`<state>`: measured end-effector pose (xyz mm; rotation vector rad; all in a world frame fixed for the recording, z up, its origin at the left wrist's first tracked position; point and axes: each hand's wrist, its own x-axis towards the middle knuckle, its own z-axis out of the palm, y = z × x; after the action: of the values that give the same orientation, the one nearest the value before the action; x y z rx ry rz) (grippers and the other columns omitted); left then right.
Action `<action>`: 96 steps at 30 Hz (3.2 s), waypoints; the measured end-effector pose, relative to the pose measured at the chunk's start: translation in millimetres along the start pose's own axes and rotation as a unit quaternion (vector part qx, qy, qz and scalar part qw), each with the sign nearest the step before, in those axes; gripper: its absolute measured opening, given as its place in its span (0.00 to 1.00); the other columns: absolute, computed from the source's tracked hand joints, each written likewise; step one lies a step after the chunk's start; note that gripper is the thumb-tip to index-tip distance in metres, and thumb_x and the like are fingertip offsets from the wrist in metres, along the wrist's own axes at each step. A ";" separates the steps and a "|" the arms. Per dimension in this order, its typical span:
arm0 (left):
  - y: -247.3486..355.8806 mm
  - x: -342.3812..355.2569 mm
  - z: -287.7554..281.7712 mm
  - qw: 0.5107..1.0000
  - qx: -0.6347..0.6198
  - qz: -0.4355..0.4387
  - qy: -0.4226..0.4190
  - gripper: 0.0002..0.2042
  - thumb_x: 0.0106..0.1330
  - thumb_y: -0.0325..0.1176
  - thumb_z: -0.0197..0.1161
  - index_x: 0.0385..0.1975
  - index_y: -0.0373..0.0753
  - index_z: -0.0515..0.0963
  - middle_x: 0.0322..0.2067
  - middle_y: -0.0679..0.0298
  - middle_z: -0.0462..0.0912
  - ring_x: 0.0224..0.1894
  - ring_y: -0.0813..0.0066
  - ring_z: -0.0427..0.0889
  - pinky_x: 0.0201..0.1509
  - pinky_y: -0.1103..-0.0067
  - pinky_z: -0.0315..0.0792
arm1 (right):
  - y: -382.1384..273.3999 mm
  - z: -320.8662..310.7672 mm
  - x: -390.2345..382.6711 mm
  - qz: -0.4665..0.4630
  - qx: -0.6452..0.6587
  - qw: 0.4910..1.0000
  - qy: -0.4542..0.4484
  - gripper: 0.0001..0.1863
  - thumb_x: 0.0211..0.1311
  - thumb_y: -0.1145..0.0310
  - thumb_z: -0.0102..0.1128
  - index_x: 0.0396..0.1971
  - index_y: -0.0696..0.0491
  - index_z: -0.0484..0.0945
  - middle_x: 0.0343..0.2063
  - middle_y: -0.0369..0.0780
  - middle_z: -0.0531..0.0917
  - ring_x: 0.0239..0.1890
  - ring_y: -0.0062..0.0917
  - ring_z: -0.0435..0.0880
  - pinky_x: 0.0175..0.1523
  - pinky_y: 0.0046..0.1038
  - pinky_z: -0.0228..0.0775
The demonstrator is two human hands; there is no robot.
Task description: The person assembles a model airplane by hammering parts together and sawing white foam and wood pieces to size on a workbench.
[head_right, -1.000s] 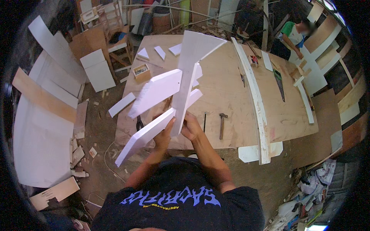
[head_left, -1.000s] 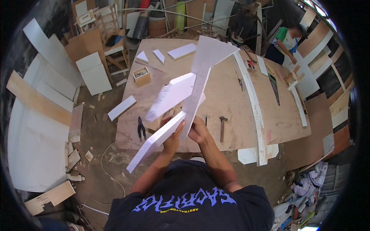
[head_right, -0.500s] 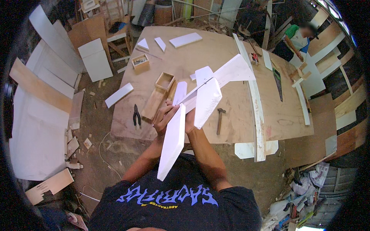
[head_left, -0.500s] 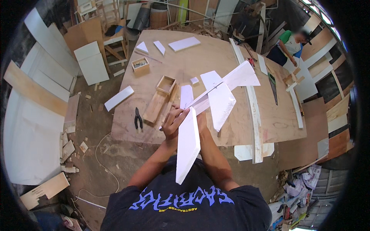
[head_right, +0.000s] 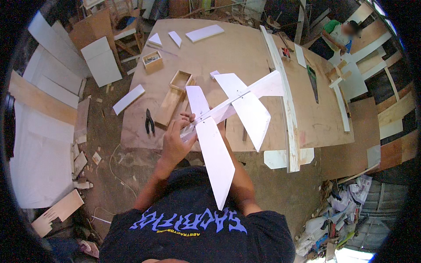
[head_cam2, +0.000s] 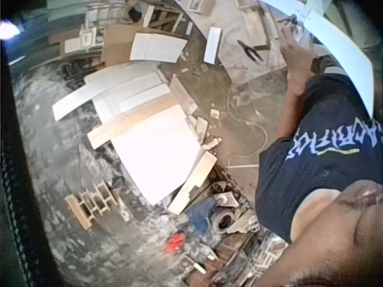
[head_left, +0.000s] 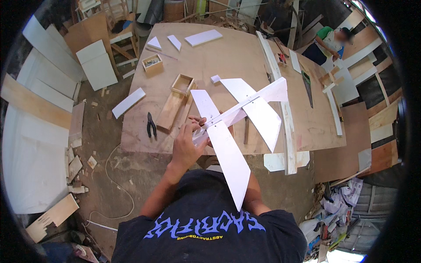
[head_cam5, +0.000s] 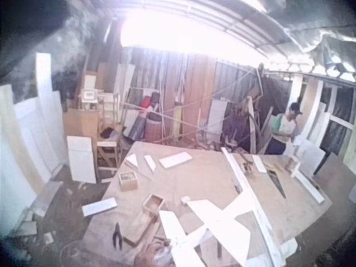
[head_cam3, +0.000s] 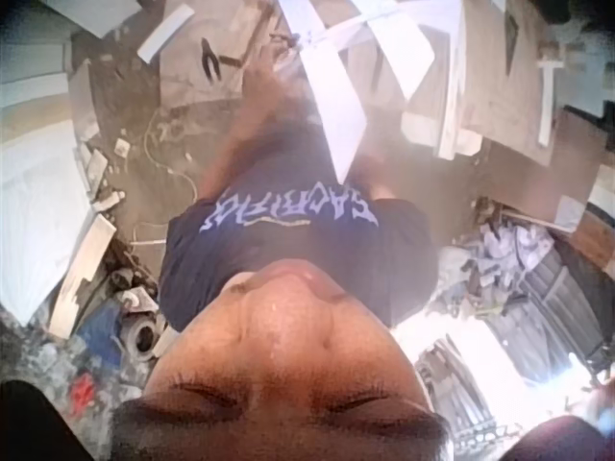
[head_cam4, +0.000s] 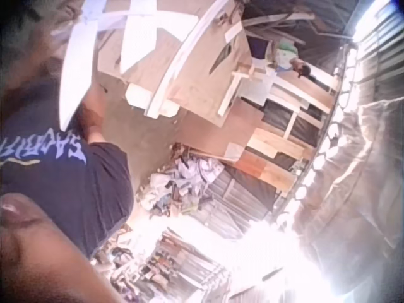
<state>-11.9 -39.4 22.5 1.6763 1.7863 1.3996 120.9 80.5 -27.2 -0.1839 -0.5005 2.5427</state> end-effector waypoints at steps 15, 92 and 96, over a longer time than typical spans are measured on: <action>-9.3 -21.5 18.0 1.000 0.025 -0.013 -0.001 0.12 0.63 0.30 0.69 0.45 0.35 0.82 0.36 0.46 0.84 0.40 0.42 0.84 0.40 0.60 0.76 | -18.2 -49.4 -37.9 -0.024 -0.053 0.998 -0.009 0.38 0.78 0.43 0.43 0.71 0.62 0.63 0.55 0.53 0.83 0.56 0.36 0.84 0.62 0.38 0.77; -188.5 5.8 190.3 0.983 0.113 -0.098 -0.104 0.18 0.54 0.32 0.71 0.45 0.41 0.79 0.37 0.59 0.80 0.41 0.53 0.80 0.45 0.61 0.77 | 33.2 -124.3 -53.2 -0.132 -0.809 0.434 0.372 0.25 0.69 0.76 0.60 0.65 0.61 0.74 0.32 0.47 0.80 0.32 0.36 0.80 0.39 0.34 0.74; -187.8 6.7 190.2 0.981 0.120 -0.104 -0.110 0.17 0.54 0.32 0.71 0.44 0.40 0.79 0.37 0.59 0.80 0.42 0.53 0.80 0.45 0.60 0.76 | 35.5 -124.6 -57.2 -0.123 -0.809 0.422 0.390 0.25 0.69 0.77 0.61 0.65 0.61 0.74 0.32 0.47 0.80 0.32 0.35 0.80 0.40 0.33 0.74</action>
<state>25.2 78.9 -214.4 1.6270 1.9932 0.9047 180.7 61.1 -154.1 -1.6115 -2.0316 0.5130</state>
